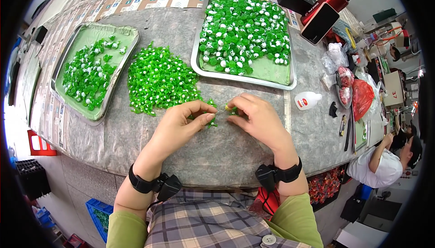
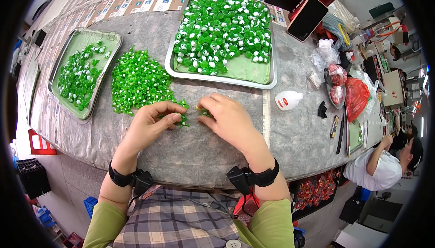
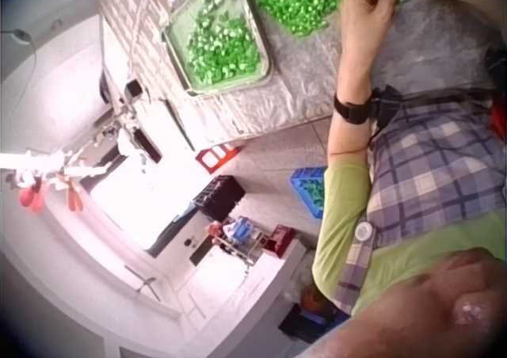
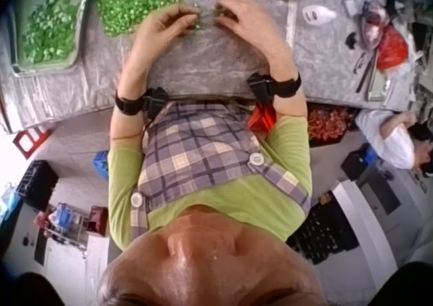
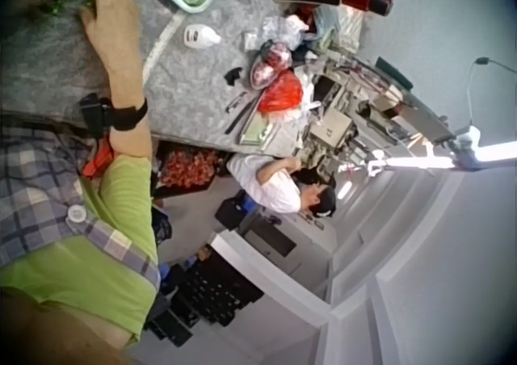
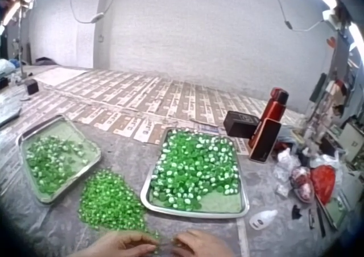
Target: The person applies glue from a squeeze bottle onto small plastic toy parts and attaches them to figurine pieces by hand.
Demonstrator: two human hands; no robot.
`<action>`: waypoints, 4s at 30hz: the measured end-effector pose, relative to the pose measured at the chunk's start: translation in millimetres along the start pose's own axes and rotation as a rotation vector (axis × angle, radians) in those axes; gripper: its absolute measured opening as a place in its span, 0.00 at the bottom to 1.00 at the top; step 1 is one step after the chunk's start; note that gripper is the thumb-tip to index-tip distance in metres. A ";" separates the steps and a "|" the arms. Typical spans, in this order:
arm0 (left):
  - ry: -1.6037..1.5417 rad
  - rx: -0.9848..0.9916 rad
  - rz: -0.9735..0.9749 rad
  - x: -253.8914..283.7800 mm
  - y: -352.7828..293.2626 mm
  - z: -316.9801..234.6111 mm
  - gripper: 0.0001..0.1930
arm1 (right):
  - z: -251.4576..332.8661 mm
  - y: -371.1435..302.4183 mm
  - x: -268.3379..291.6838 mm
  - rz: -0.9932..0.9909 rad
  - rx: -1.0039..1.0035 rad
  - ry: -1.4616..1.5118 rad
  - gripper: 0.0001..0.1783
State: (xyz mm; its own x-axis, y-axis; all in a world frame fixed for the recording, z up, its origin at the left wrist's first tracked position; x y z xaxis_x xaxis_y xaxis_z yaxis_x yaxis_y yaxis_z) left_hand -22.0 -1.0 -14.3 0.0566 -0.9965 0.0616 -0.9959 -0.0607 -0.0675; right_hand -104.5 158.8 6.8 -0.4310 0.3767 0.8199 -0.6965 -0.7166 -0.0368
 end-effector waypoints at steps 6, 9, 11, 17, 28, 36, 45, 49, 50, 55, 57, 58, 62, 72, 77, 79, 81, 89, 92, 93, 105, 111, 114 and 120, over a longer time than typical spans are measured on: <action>-0.044 -0.040 0.088 -4.8 -0.1 -6.2 0.08 | -18.7 1.4 12.2 -0.176 -0.088 0.135 0.07; -0.106 -0.024 0.027 0.8 2.2 -6.1 0.09 | -25.7 -0.4 14.9 -0.206 -0.119 0.132 0.07; -0.121 0.013 0.017 2.9 0.9 -4.6 0.09 | -21.3 2.2 12.0 -0.154 -0.134 0.148 0.07; -0.037 0.010 0.117 -11.6 -0.5 -5.6 0.08 | -18.1 2.6 9.6 -0.050 -0.115 0.099 0.08; 0.070 -0.250 -0.046 -4.2 -1.1 -13.1 0.10 | -10.9 3.1 8.8 -0.013 -0.177 0.280 0.07; 0.216 -0.507 -0.092 -11.0 -3.3 -28.4 0.14 | 11.5 -0.4 -8.9 0.384 -0.246 1.340 0.08; 0.103 -0.502 -0.161 -8.4 -2.1 -20.9 0.08 | 9.5 -0.5 8.7 0.029 -0.171 1.261 0.07; -0.286 -0.217 -0.234 -2.1 -1.9 -14.9 0.05 | -14.5 -44.1 84.6 -0.925 -0.191 0.449 0.07; -0.338 -0.204 -0.246 -0.2 -1.3 -14.2 0.06 | -25.0 -58.2 95.8 -1.036 -0.241 0.459 0.08; -0.458 -0.136 -0.306 -0.5 1.0 -16.0 0.07 | -93.7 -87.3 100.2 -0.998 -0.389 0.536 0.18; -0.451 -0.121 -0.277 0.8 -0.3 -12.7 0.07 | -120.4 -88.5 82.9 -0.688 -0.549 0.444 0.27; -0.450 -0.104 -0.243 1.5 -0.3 -10.4 0.07 | -122.7 -85.5 76.3 -0.636 -0.548 0.496 0.29; -0.507 -0.064 -0.240 2.6 -0.1 -8.1 0.06 | -121.9 -77.8 68.3 -0.505 -0.602 0.579 0.25; -0.651 0.030 -0.155 1.3 -1.8 -9.1 0.06 | -30.8 -38.5 78.5 -0.621 -0.242 0.869 0.23; -0.833 0.106 -0.087 1.4 0.0 -6.9 0.06 | 15.4 -23.7 76.2 -0.579 0.032 0.826 0.25; -0.855 0.118 -0.090 2.4 0.4 -6.0 0.06 | 28.8 -21.5 68.8 -0.670 -0.006 0.879 0.25; -0.921 0.129 -0.054 2.3 -0.1 -6.0 0.06 | 34.5 -22.2 63.7 -0.743 0.073 0.845 0.27; -0.960 0.137 -0.073 3.1 -0.5 -3.7 0.05 | 39.1 -21.4 47.0 -0.784 0.304 0.469 0.31; -0.966 0.131 -0.059 2.4 -0.2 -4.1 0.05 | 41.6 -22.2 46.3 -0.765 0.307 0.428 0.29; -0.965 0.130 -0.056 2.0 -0.1 -4.4 0.04 | 42.1 -22.4 46.3 -0.736 0.288 0.396 0.28; -0.974 0.134 -0.049 2.2 -0.7 -3.3 0.05 | 42.5 -21.1 43.4 -0.698 0.287 0.392 0.27; -0.973 0.129 -0.049 3.0 -0.9 -2.1 0.04 | 43.7 -21.9 41.9 -0.735 0.230 0.547 0.26; -0.968 0.125 -0.044 2.4 -0.7 -2.1 0.04 | 39.5 -23.5 43.9 -0.757 0.200 0.557 0.26; -0.955 0.125 -0.046 2.5 -0.7 -3.0 0.04 | 39.7 -20.7 44.7 -0.763 0.240 0.341 0.26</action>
State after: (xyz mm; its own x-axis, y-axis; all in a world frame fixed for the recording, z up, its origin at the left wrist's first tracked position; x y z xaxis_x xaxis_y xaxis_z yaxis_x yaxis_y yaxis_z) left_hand -21.4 -3.3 -11.1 0.1842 -0.6158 -0.7661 -0.9796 -0.0517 -0.1940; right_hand -86.5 167.2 66.8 -0.0711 0.9323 0.3545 -0.7418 -0.2870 0.6061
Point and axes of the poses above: each hand's wrist, its own y-axis towards the middle knuckle, its own x-axis out of the back of the hand, z = x × y, the point moved 2 cm from there along y, towards the middle knuckle, and after that the axes turned 8 degrees about -x, right-handed, at the moved point
